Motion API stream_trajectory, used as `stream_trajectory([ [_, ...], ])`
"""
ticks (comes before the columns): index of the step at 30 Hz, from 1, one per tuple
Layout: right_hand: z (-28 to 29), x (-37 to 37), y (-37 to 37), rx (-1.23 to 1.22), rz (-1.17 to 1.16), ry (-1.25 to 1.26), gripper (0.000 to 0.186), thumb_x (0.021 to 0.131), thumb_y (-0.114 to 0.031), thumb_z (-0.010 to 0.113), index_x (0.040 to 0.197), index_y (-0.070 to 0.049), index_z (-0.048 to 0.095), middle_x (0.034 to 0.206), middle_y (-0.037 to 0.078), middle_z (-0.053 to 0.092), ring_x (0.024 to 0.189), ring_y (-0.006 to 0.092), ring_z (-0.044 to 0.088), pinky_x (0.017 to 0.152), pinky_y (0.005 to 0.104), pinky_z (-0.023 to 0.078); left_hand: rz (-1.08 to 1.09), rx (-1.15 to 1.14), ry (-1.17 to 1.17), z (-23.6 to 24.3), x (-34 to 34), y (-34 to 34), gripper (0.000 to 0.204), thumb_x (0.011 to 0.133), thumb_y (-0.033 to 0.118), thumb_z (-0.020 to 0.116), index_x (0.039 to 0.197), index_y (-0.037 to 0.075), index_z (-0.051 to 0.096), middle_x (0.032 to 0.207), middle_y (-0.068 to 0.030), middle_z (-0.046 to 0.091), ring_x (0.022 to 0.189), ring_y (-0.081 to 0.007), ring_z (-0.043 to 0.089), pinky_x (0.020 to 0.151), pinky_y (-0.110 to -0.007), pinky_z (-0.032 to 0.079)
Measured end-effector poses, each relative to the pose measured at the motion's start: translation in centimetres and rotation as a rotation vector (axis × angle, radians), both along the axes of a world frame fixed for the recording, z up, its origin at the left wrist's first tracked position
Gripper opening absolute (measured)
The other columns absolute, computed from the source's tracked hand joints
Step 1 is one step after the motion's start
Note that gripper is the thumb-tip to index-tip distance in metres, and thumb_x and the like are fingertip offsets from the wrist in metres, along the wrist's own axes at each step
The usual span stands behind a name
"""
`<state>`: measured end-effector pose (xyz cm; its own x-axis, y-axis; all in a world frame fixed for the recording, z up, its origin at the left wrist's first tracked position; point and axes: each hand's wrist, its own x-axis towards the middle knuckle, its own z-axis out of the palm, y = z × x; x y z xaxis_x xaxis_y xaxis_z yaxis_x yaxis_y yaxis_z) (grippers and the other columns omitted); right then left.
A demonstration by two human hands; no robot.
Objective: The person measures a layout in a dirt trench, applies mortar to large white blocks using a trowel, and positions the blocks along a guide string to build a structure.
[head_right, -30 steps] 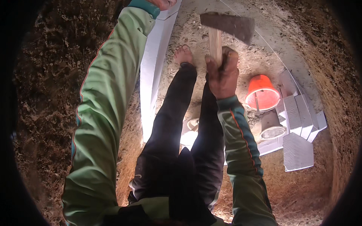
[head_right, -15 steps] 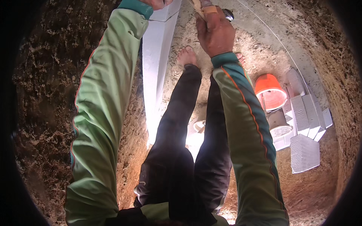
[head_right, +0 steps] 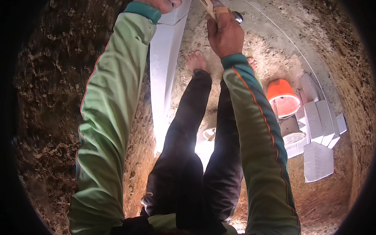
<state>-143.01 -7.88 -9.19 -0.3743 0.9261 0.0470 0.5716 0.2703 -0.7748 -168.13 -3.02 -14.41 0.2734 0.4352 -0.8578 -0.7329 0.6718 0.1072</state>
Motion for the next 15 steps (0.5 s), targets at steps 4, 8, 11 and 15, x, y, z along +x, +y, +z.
stream_trajectory([
  [4,-0.2,0.0,-0.6,0.099,-0.053,0.045,0.031,0.091,-0.016,0.077,0.113,-0.004,0.058,0.093,0.02,0.069,0.082,0.041,0.069,0.069,0.0421,0.055,0.102,0.172,0.47,1.3,2.1,-2.2,0.011,0.098,0.015,0.054,0.088,0.012,0.06,0.071,0.0038,0.051,0.058,-0.0098,0.044,0.05,-0.024,0.036],
  [8,1.5,-0.9,0.1,0.186,-0.044,0.223,0.03,0.092,-0.017,0.076,0.111,0.0,0.06,0.093,0.021,0.069,0.082,0.0409,0.07,0.069,0.0429,0.055,0.48,0.562,0.594,-0.2,3.5,-1.4,0.008,0.089,0.009,0.061,0.096,0.01,0.065,0.078,0.0,0.059,0.065,-0.0143,0.052,0.058,-0.031,0.042],
  [11,-0.5,0.0,0.2,0.196,-0.001,0.075,0.031,0.093,-0.018,0.075,0.113,-0.001,0.059,0.094,0.022,0.068,0.082,0.0422,0.069,0.069,0.045,0.055,-0.278,0.615,1.692,2.7,5.0,-0.9,0.017,0.084,0.008,0.069,0.101,0.007,0.066,0.079,-0.0083,0.062,0.069,-0.0232,0.06,0.063,-0.039,0.048],
  [15,-3.0,0.1,0.4,0.056,0.001,0.008,0.028,0.094,-0.02,0.073,0.113,-0.004,0.06,0.097,0.021,0.067,0.081,0.0437,0.067,0.067,0.0471,0.054,-0.357,0.617,1.833,3.3,5.2,-0.4,0.023,0.08,0.009,0.073,0.102,0.006,0.066,0.085,-0.0182,0.066,0.081,-0.0378,0.065,0.072,-0.046,0.051],
])
